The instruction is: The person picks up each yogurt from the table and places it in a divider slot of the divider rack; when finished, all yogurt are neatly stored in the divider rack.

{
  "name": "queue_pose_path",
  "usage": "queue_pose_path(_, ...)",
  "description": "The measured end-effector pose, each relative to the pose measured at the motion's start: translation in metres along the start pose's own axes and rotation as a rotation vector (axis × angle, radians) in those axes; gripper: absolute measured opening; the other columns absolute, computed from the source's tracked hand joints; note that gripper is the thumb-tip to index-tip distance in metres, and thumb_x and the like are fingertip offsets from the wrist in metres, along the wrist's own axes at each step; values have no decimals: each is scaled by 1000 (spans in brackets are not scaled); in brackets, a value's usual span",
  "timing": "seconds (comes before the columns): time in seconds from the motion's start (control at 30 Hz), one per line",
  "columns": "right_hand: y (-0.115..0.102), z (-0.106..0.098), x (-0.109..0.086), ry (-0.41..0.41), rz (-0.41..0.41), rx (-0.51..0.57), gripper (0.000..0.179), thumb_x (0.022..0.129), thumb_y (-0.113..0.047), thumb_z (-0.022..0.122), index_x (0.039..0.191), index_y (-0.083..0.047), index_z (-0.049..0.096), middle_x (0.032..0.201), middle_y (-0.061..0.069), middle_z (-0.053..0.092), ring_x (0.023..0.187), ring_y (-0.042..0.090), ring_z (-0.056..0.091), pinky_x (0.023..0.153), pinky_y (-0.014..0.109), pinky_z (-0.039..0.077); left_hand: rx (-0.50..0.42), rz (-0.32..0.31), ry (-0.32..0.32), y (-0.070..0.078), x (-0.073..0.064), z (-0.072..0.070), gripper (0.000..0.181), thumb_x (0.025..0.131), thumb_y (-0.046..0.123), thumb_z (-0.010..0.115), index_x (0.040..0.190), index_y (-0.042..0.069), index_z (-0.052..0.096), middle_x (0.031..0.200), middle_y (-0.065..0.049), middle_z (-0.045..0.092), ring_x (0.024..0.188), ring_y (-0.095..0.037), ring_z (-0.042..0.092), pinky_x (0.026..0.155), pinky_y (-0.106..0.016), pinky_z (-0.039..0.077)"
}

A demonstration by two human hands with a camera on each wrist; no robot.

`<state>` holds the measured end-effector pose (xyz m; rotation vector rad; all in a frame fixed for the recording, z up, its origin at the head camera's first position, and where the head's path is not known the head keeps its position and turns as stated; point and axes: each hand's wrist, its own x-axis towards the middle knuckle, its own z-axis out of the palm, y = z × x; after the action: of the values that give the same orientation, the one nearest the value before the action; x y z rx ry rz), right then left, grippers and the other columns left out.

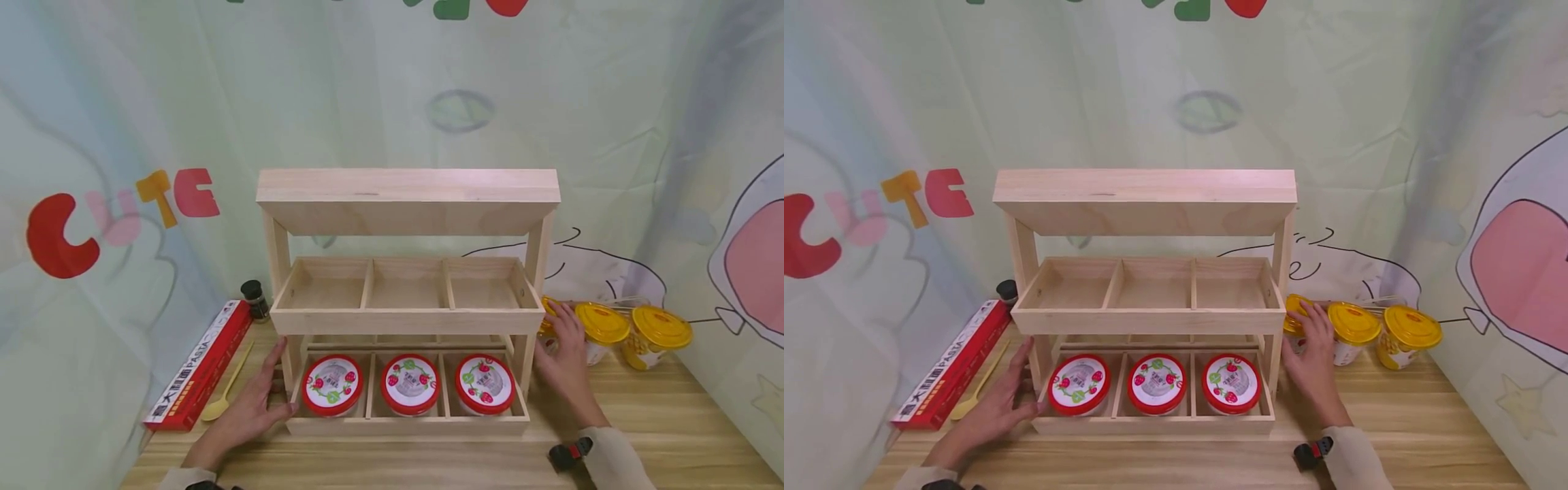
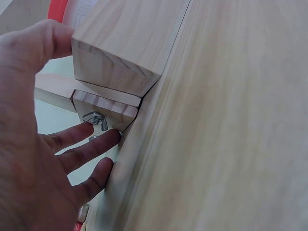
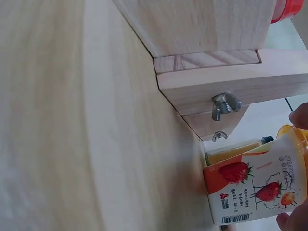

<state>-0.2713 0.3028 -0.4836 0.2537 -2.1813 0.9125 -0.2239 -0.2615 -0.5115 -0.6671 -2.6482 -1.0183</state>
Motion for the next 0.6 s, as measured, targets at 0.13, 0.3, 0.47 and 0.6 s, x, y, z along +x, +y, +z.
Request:
queue_pose_path(0.13, 2, 2, 1, 38, -8, 4, 28, 86, 1, 77, 113, 9, 70, 142, 33, 63, 146, 55, 43, 126, 72, 24, 2, 6, 4, -1, 0, 1, 121, 82, 26, 85, 173, 20, 5, 156, -43, 41, 131, -64, 58, 93, -75, 55)
queue_pose_path(0.3, 1, 2, 1, 27, 37, 9, 26, 88, 0, 78, 112, 8, 71, 142, 31, 64, 146, 53, 44, 125, 72, 26, 15, 16, 16, -2, -2, 2, 121, 82, 24, 85, 173, 18, 6, 154, -43, 43, 130, -63, 59, 92, -74, 56)
queue_pose_path(0.47, 0, 0, 1, 25, 61, 20, 26, 88, 0, 79, 112, 7, 71, 144, 30, 64, 147, 52, 44, 125, 74, 26, 6, 16, 13, -1, -1, 1, 120, 82, 25, 84, 173, 19, 6, 155, -43, 42, 131, -66, 56, 93, -77, 54)
queue_pose_path(0.6, 0, 0, 1, 31, 64, 18, 26, 88, 0, 79, 112, 7, 72, 144, 30, 64, 148, 51, 44, 125, 73, 26, 2, 8, 5, -1, 1, 1, 120, 83, 27, 84, 173, 21, 5, 156, -42, 42, 132, -66, 55, 94, -77, 54)
